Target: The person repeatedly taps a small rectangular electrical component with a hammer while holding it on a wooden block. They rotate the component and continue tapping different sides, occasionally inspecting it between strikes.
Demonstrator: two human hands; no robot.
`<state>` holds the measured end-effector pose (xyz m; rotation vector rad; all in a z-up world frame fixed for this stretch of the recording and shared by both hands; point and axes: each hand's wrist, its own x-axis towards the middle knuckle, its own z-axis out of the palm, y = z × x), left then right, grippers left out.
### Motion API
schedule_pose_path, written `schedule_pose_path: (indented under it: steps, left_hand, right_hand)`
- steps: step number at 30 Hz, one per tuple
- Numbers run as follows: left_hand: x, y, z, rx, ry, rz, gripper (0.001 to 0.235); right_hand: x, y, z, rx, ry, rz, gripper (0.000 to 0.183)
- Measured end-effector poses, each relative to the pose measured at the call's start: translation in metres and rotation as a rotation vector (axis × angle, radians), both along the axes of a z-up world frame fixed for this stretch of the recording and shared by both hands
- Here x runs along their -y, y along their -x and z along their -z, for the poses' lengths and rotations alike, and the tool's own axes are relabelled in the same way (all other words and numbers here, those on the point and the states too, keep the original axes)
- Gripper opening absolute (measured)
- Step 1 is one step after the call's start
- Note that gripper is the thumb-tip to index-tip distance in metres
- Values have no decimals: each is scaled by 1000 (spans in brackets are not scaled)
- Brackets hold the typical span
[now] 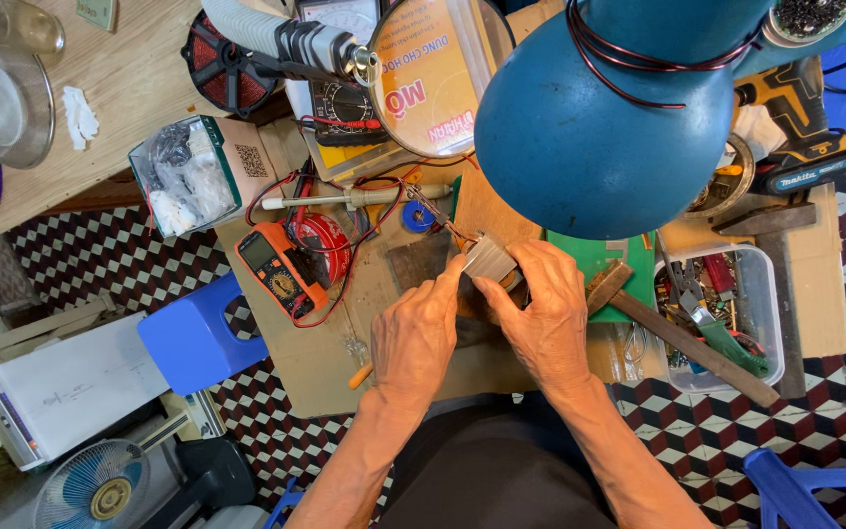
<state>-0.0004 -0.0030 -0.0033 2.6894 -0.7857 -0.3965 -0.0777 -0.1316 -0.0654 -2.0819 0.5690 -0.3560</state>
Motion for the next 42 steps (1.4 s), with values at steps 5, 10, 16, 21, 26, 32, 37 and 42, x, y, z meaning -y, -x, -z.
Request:
schedule_pose_path:
  steps: [5,10,16,21,26,32,37,42]
  left_hand:
    - [1,2,4,-18,-28,-31,40]
    - [-3,4,9,-32,7,-54,42]
    - [-6,4,18,13,18,-42,44]
    - [-9,6,27,21,18,-27,47]
    - [-11,7,30,44,35,-15,48]
    - [-11,8,34,57,44,-32,48]
    - [-10,6,37,49,35,-35,50]
    - [-12,7,37,26,17,-45,50]
  right_hand:
    - [40,62,23,-138,149,72,34]
    - [74,132,72,-510,437,-31,54]
    - [86,149,89,-505,390,13,34]
    - [72,133,26,-434,30,105,37]
    - [46,82,-38,-170,-148,-18,42]
    - [40,32,-63,-357,-291,-86,53]
    - [42,21,-65,-183,-111,-215,48]
    - [40,21,-64,-404,-268,-90,53]
